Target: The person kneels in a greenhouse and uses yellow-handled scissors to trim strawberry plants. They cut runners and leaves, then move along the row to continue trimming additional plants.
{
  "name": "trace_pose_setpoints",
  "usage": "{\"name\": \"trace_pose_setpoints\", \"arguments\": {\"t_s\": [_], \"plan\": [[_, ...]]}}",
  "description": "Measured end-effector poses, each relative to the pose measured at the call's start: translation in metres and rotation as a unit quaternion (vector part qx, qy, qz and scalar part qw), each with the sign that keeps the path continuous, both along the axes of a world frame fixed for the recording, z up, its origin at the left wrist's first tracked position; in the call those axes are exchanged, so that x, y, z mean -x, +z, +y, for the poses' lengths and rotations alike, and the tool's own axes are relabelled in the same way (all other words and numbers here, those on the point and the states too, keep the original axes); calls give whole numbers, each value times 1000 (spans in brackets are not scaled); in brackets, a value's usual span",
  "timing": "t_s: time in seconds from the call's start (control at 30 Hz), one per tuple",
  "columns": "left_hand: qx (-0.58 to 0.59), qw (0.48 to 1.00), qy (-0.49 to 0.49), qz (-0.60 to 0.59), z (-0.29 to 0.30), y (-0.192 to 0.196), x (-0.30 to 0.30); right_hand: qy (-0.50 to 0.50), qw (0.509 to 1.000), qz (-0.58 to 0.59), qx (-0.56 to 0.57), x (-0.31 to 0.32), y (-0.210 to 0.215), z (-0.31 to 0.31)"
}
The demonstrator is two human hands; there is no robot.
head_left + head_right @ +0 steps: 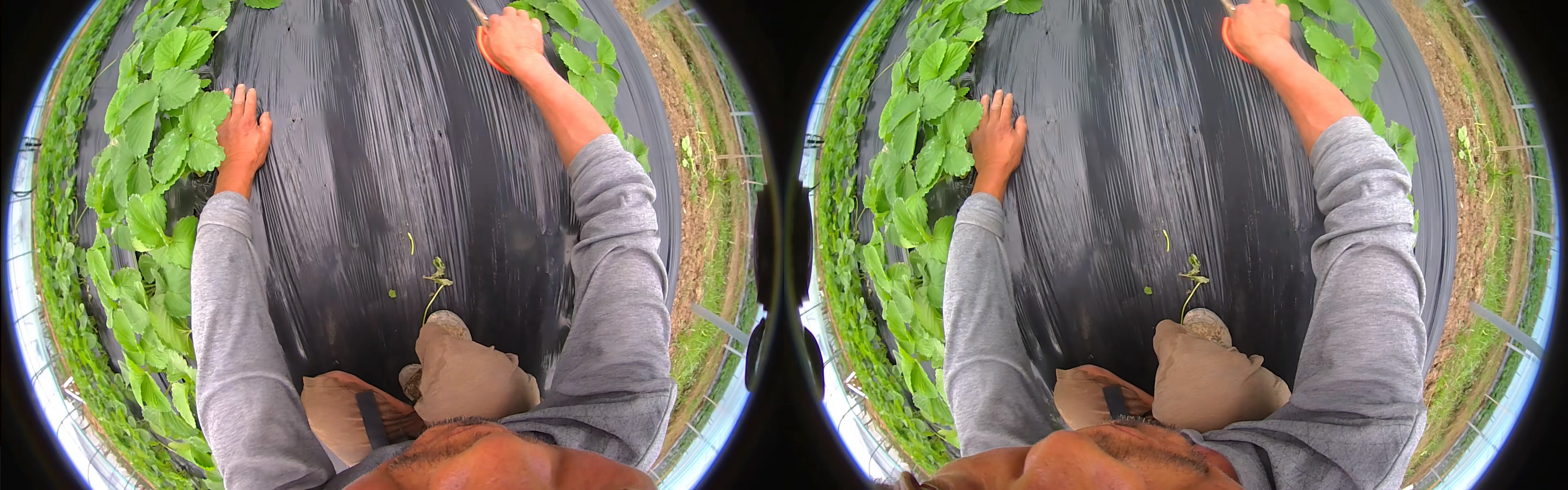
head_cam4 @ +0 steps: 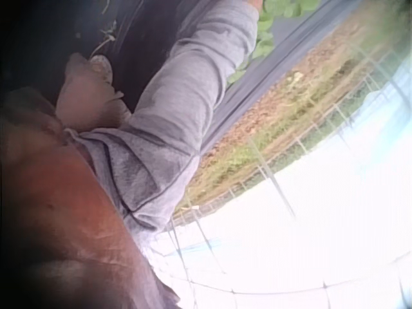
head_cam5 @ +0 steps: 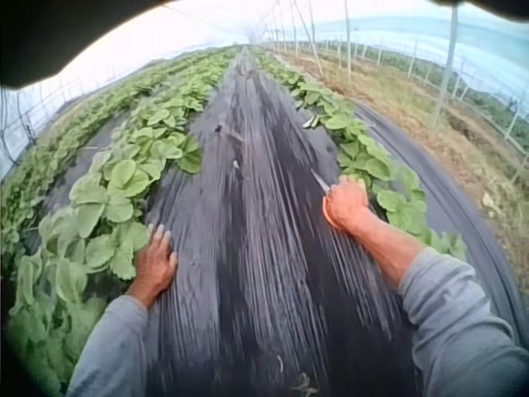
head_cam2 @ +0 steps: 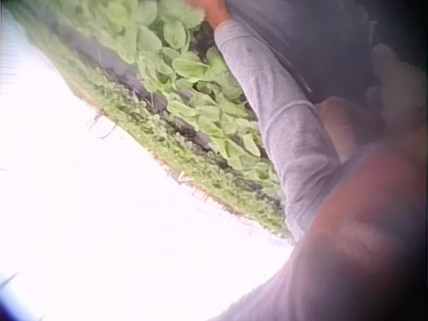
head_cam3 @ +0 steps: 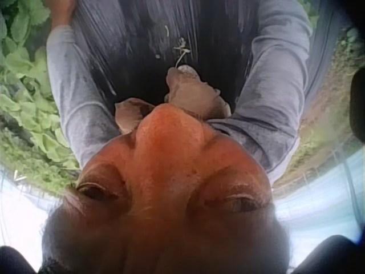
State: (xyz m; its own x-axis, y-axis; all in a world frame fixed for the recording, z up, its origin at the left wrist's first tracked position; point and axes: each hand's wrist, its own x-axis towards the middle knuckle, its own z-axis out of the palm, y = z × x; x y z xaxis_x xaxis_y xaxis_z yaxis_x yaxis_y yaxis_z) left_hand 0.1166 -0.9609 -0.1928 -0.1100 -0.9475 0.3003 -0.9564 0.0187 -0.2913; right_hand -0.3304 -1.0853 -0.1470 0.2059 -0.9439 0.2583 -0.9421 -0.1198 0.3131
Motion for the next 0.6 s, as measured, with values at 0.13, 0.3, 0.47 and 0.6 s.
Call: {"name": "trace_pose_setpoints", "arguments": {"t_s": [0.13,0.3,0.47,0.6], "plan": [[-29,997,-10,-67,-15,14,4,37,998,-25,43,41,-29,-12],[3,992,-115,-56,-27,16,-22,118,984,-72,110,57,-67,-26],[17,992,-127,7,-31,5,-31,125,991,-47,-6,69,-42,-32],[27,991,-127,40,-32,7,-27,123,989,-75,-21,67,-45,-28]]}}
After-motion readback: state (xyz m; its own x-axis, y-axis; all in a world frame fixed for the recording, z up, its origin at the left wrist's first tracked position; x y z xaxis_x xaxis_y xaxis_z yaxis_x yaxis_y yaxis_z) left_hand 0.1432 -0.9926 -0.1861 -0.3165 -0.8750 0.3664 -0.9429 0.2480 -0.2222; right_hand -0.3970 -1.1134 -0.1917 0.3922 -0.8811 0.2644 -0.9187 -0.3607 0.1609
